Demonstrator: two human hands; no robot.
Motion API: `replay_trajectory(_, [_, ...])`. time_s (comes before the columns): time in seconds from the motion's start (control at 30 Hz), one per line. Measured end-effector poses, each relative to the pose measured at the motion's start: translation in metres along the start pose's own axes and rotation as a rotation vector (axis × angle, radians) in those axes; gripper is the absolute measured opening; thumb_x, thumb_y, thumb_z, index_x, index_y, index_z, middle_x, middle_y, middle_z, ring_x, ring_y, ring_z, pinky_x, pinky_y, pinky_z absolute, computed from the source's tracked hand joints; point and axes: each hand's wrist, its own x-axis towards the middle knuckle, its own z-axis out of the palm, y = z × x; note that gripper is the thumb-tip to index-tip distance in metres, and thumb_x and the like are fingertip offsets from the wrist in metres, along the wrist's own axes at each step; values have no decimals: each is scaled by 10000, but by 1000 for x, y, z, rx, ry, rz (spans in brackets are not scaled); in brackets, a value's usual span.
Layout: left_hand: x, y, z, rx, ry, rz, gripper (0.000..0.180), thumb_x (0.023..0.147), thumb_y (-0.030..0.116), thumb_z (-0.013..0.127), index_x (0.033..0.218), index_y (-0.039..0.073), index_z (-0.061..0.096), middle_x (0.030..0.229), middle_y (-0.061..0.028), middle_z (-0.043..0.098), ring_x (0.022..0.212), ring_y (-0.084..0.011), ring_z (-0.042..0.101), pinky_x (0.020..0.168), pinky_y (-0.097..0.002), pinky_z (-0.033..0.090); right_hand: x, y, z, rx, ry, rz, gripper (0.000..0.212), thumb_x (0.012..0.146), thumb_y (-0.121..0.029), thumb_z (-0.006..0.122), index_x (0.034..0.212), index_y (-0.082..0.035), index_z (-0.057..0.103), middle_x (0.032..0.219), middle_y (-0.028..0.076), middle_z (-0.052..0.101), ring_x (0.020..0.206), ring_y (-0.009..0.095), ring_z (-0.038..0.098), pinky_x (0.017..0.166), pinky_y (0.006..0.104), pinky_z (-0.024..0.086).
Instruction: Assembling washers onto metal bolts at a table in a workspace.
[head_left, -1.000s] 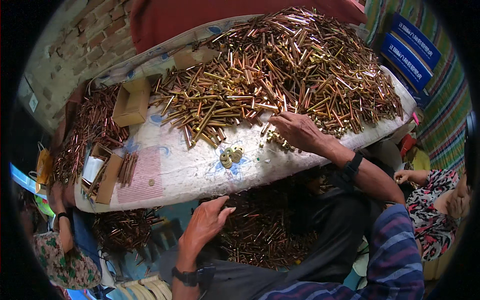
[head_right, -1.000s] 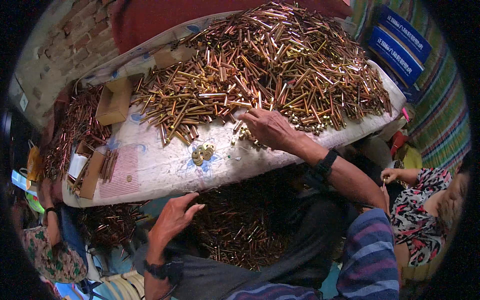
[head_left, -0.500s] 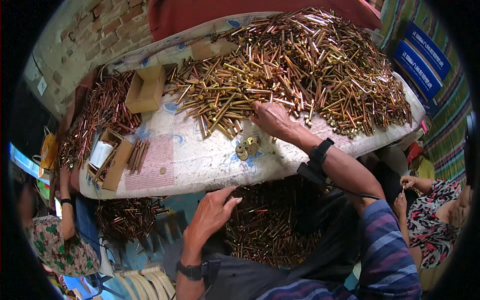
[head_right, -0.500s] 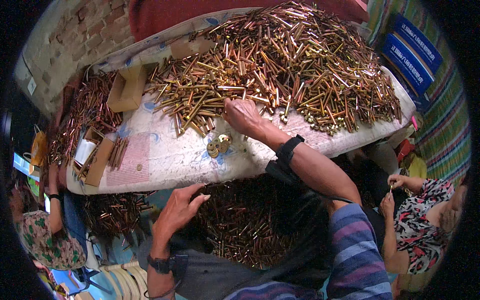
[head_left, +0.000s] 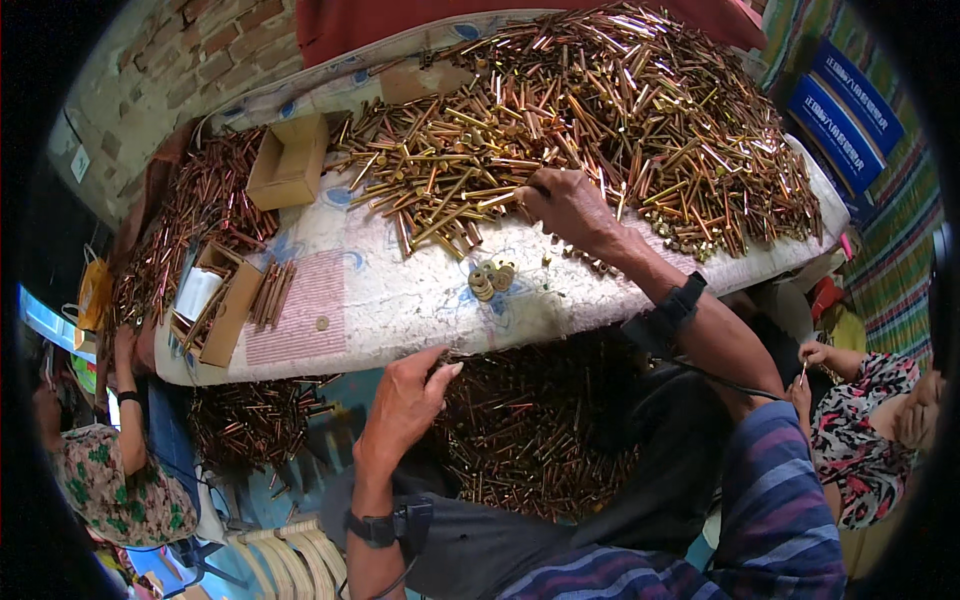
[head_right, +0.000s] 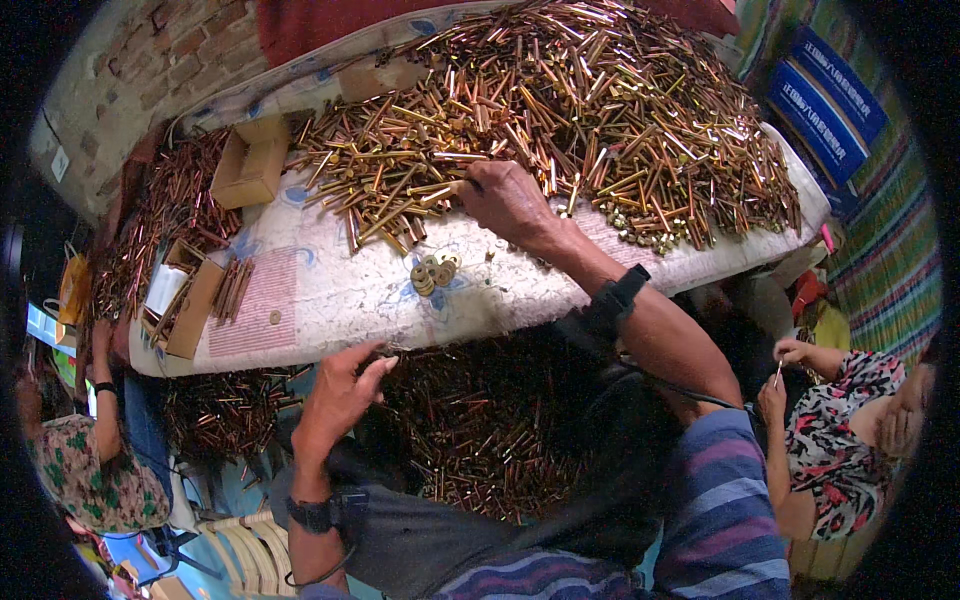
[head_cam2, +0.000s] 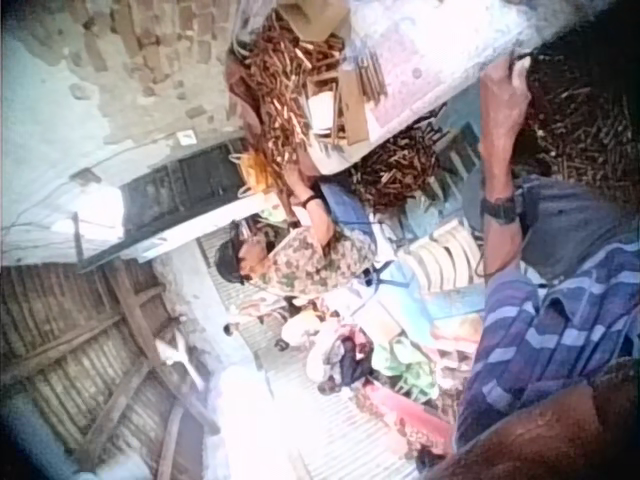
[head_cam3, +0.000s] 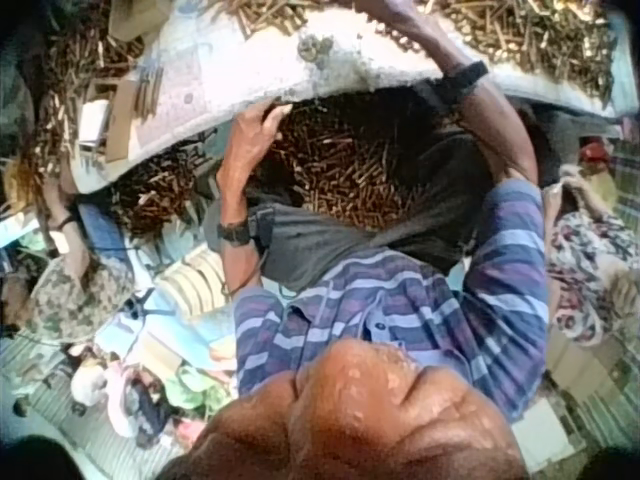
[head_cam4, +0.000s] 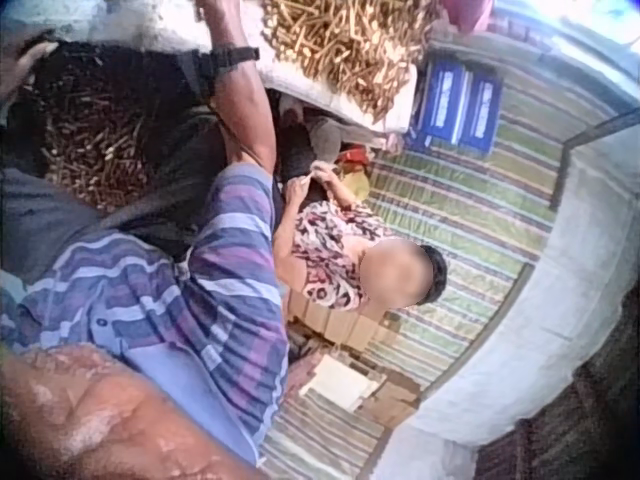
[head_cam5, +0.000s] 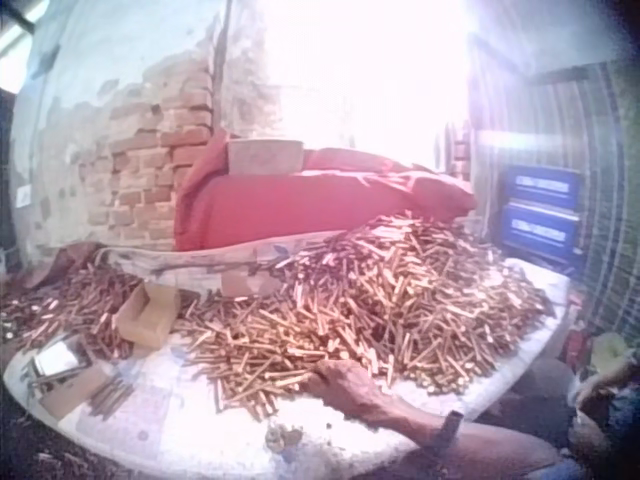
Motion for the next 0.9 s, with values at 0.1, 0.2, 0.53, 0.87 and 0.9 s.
replay_trajectory(0.1, [7,-1,-5,-16,24,22,329,939,143,663,1186,-75,652,741,-194,677,569,-194,676,571,-346,516,-7,-4,-19,10,27,30,319,965,-239,614,839,53,628,722,232,624,665,365,644,646,473,494])
replay_trajectory(0.2, [14,-2,-6,-25,52,15,339,942,151,663,1182,-89,652,696,-167,673,558,-182,674,544,-335,509,-16,-15,-29,-98,39,-18,322,978,-237,615,836,52,635,692,193,628,634,300,666,609,437,508])
replay_trajectory(0.53, [29,24,3,-215,59,32,479,948,188,693,1371,-2,574,792,-56,680,552,-87,609,438,-246,463,-53,-75,-37,517,-446,173,379,1003,-324,648,878,31,687,700,50,652,605,106,616,548,284,498])
replay_trajectory(0.87, [19,-9,5,-232,173,61,252,1000,210,620,1078,-4,727,612,6,584,476,-51,530,404,-229,402,-42,-64,1,522,-513,235,458,1009,-407,593,942,26,723,731,114,708,606,169,649,587,367,526])
replay_trajectory(0.9, [16,-8,2,-242,167,-23,257,1003,223,616,1038,-7,726,590,6,573,461,-52,519,399,-231,400,-43,-60,14,351,-449,139,411,998,-385,599,954,5,726,727,140,703,610,222,658,598,393,528])
